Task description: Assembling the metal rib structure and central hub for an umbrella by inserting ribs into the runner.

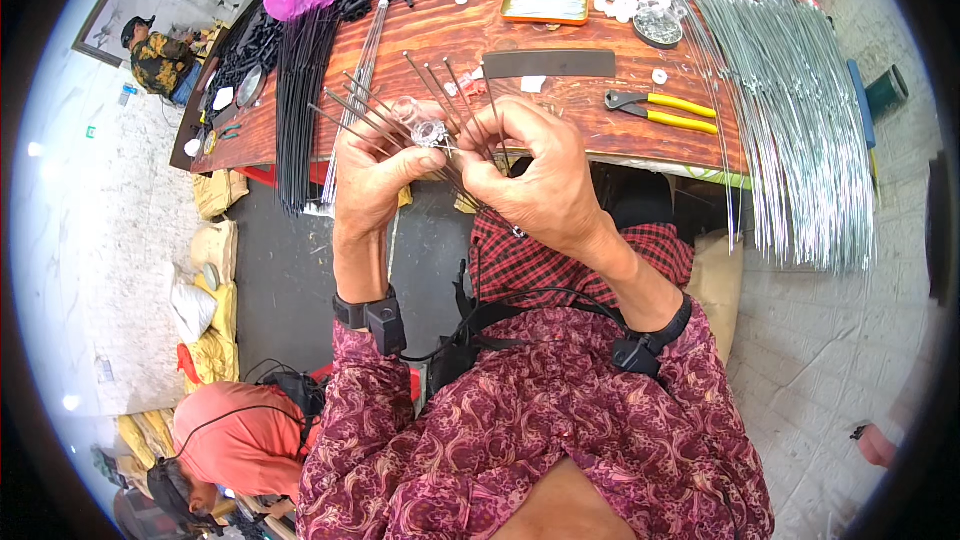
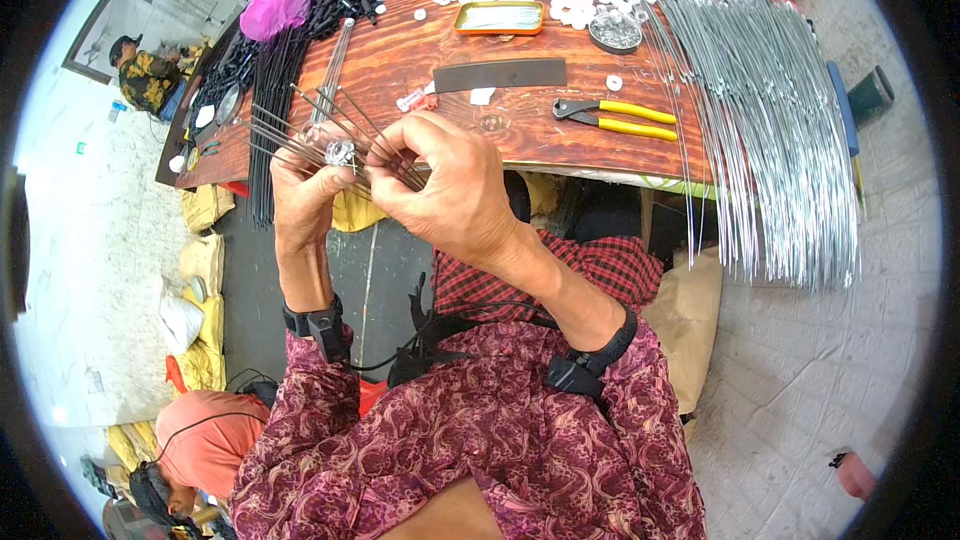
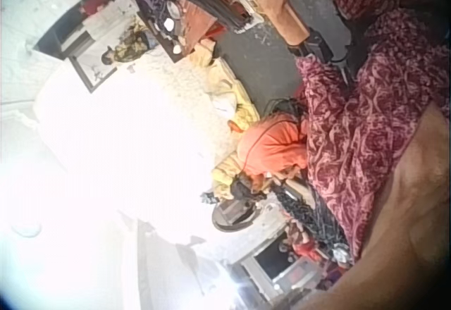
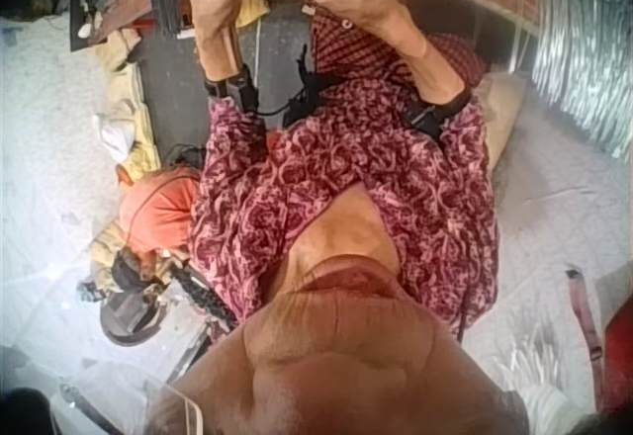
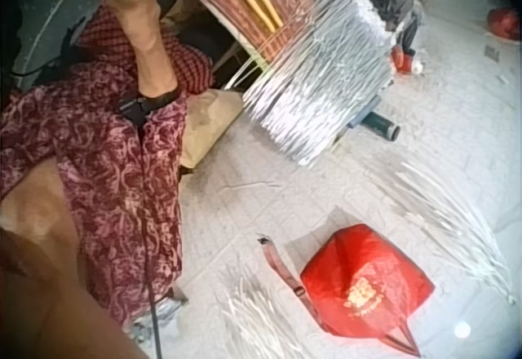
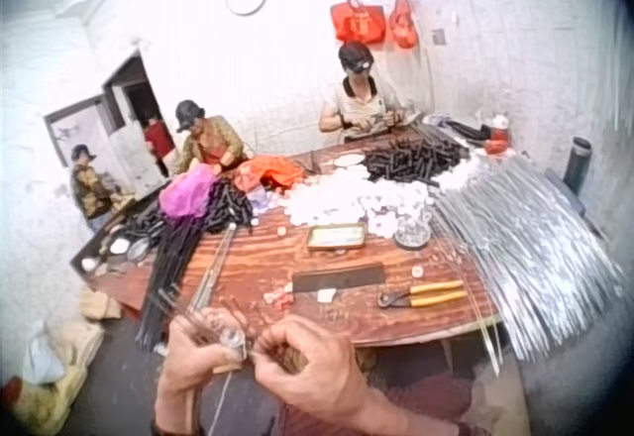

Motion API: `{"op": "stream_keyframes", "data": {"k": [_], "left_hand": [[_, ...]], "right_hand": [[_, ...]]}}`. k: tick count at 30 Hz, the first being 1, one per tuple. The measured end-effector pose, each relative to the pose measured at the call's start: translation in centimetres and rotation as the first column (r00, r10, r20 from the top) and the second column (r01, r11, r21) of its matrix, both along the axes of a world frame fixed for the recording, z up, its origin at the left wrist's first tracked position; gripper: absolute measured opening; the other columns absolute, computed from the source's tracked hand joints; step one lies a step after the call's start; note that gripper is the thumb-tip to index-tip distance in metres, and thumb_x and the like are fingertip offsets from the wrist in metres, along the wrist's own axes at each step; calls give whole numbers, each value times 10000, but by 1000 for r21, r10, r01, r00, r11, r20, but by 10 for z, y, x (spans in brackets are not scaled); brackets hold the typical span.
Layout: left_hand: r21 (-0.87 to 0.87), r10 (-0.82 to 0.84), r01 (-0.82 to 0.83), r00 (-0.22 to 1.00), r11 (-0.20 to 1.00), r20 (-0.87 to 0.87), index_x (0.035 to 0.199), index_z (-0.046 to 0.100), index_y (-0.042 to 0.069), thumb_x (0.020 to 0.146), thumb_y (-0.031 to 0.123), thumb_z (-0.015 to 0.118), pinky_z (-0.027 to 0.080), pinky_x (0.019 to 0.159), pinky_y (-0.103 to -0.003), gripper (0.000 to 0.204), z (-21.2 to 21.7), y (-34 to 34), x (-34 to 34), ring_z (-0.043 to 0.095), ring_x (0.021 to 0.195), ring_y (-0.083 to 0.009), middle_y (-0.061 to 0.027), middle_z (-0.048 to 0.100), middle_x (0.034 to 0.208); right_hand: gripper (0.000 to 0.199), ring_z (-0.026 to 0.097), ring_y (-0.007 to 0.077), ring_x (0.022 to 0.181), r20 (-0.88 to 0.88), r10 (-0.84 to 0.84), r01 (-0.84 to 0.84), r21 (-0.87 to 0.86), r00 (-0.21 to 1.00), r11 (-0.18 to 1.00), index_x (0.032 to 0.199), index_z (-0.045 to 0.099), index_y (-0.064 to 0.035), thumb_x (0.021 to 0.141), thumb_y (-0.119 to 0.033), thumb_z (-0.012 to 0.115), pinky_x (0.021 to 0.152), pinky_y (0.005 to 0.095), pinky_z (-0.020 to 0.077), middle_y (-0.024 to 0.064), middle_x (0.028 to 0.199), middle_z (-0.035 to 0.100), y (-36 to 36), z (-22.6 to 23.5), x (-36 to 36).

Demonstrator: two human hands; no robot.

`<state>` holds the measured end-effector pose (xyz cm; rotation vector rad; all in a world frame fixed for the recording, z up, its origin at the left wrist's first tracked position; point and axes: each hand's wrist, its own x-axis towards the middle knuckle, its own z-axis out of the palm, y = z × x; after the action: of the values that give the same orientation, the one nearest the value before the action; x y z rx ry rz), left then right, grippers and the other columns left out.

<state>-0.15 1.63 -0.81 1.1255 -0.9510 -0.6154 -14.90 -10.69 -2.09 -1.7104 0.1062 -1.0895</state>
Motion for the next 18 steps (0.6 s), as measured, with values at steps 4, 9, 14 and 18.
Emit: {"op": "stream_keyframes", "data": {"k": [4, 9, 14, 18], "left_hand": [[0, -12, 12, 1000, 1000, -4, 1085, 657, -27, 697, -70, 789, 560, 789, -306, 411, 0, -1, 1, 678, 866, -179, -112, 704, 981], [56, 9, -10, 1000, 998, 25, 1061, 652, -42, 682, -79, 792, 567, 754, -295, 406, 1, 1, 3, 679, 839, -178, -111, 698, 966], [44, 35, -35, 999, 998, 1, 1049, 643, -43, 670, -94, 794, 570, 751, -294, 411, 1, -2, 3, 676, 841, -178, -106, 693, 958], [14, -6, 6, 1000, 1000, 13, 1058, 623, -21, 667, -102, 797, 573, 802, -316, 436, -1, -4, 2, 671, 907, -188, -116, 689, 988]], "right_hand": [[116, 622, 162, 722, -13, -12, 13, 31, 1000, 999, 818, 625, 5, 727, 3, 696, 664, 289, 493, 83, 780, 625, 3, 1, -1], [109, 627, 173, 730, -37, 21, -23, -63, 999, 998, 825, 635, 24, 730, 13, 688, 662, 296, 493, 90, 791, 630, 2, 4, -2], [122, 649, 183, 726, 11, 87, -88, 21, 996, 996, 856, 647, 19, 752, -16, 700, 657, 305, 514, 99, 802, 640, -3, 0, 0], [119, 681, 204, 730, 8, 47, -47, -21, 999, 999, 859, 651, 4, 766, -46, 707, 647, 311, 538, 109, 811, 651, -5, -3, 0]]}}
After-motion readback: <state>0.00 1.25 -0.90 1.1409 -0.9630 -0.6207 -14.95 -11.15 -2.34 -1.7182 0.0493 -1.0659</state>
